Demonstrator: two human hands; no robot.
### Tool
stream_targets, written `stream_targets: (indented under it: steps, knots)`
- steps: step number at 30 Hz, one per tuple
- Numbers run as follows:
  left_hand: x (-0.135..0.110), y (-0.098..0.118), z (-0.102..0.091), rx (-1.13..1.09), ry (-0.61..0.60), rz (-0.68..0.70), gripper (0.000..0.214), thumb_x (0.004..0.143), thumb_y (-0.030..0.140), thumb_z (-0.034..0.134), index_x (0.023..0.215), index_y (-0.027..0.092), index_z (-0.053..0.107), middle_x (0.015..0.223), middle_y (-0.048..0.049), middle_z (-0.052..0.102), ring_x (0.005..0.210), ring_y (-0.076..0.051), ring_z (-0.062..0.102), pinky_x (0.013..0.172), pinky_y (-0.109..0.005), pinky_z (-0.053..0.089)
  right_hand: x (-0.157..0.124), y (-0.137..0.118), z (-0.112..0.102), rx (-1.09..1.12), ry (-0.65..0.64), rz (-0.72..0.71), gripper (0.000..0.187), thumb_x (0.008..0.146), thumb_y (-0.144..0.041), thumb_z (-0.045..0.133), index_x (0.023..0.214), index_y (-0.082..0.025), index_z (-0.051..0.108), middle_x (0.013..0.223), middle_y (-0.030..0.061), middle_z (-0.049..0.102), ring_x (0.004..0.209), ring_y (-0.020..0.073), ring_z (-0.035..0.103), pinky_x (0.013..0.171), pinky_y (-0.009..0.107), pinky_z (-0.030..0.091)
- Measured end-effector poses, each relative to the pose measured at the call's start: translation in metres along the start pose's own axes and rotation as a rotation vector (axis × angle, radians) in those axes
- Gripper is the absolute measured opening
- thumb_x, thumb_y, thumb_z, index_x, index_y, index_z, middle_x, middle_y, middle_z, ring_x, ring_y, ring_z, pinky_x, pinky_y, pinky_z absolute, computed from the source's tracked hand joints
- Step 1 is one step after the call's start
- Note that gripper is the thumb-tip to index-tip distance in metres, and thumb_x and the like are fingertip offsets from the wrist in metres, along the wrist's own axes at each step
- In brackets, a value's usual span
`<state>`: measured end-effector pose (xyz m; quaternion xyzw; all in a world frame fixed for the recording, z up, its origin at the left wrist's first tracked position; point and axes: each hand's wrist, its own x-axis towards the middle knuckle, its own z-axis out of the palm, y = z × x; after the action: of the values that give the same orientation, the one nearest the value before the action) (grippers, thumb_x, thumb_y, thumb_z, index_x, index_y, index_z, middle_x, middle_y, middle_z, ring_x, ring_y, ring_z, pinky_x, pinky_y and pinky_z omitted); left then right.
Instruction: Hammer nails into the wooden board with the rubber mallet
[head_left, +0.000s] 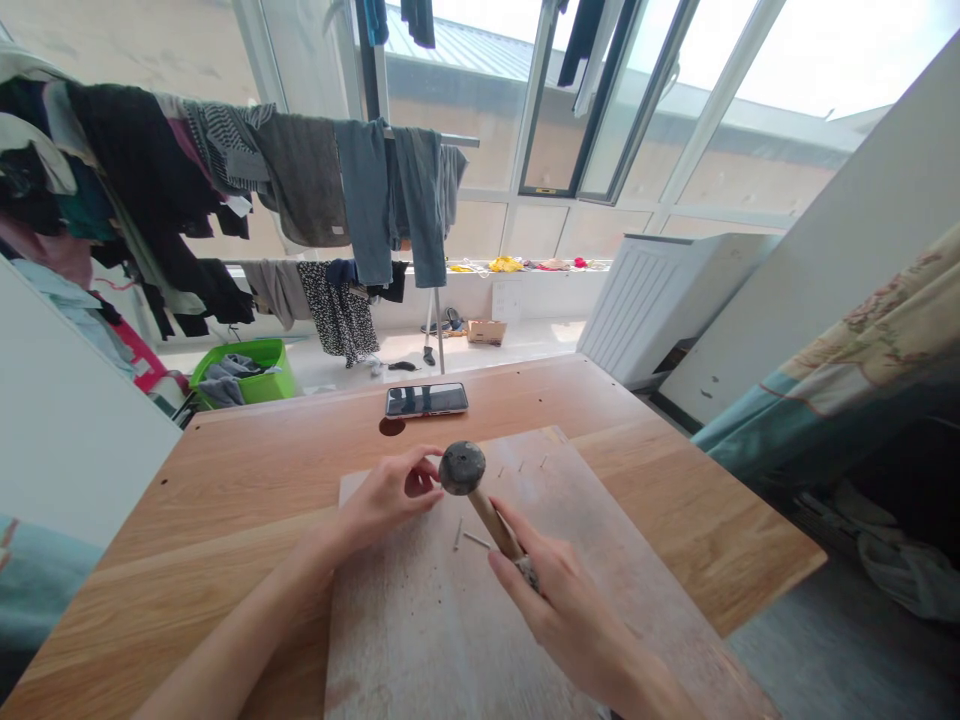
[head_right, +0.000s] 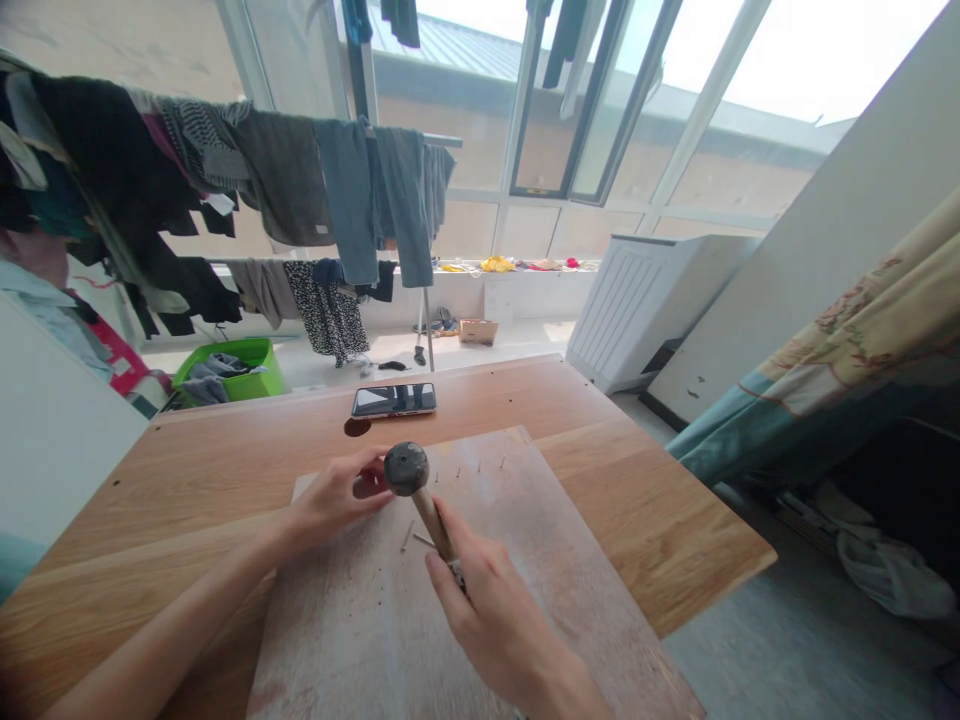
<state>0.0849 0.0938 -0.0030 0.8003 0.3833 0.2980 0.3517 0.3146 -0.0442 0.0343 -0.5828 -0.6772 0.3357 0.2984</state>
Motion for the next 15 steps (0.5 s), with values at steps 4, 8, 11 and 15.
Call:
stream_targets:
  steps: [4, 8, 11, 15]
  knots:
    - [-0.011, 0.020, -0.006, 0.356, 0.061, 0.241, 0.008, 0.095, 0.021, 0.057, 0.100, 0.018, 0.062, 0.089, -0.0044, 0.069, 0.077, -0.016, 0.066, 0.070, -0.028, 0.054, -0.011, 0.009, -0.011, 0.030, 0.101, 0.070, 0.054, 0.101, -0.043, 0.052, 0.150, -0.021, 0.055, 0.092, 0.0066, 0.080, 0.085, 0.0248, 0.077, 0.076, 0.034, 0.063]
    - [-0.026, 0.043, 0.003, 0.749, -0.172, 0.734, 0.022, 0.101, 0.009, 0.046, 0.113, 0.018, 0.062, 0.109, -0.0109, 0.071, 0.101, -0.021, 0.067, 0.086, -0.033, 0.055, -0.021, 0.020, -0.021, 0.061, 0.135, 0.146, 0.063, 0.097, -0.055, 0.052, 0.148, -0.019, 0.057, 0.064, 0.0015, 0.069, 0.057, 0.0211, 0.071, 0.052, 0.028, 0.059]
    - [-0.031, 0.049, 0.016, 0.902, -0.201, 0.868, 0.021, 0.101, 0.010, 0.051, 0.118, 0.016, 0.062, 0.104, -0.0109, 0.072, 0.099, -0.021, 0.067, 0.086, -0.032, 0.055, -0.025, 0.024, -0.023, 0.078, 0.157, 0.149, 0.065, 0.096, -0.058, 0.053, 0.145, -0.017, 0.061, 0.060, 0.0018, 0.066, 0.052, 0.0206, 0.068, 0.046, 0.026, 0.056]
    - [-0.028, 0.051, 0.023, 1.012, -0.155, 0.914, 0.015, 0.100, 0.011, 0.053, 0.111, 0.011, 0.064, 0.078, -0.0060, 0.068, 0.074, -0.020, 0.064, 0.068, -0.031, 0.052, -0.028, 0.025, -0.022, 0.091, 0.130, 0.178, 0.066, 0.097, -0.058, 0.051, 0.149, -0.017, 0.057, 0.062, 0.0016, 0.065, 0.047, 0.0175, 0.062, 0.040, 0.023, 0.050]
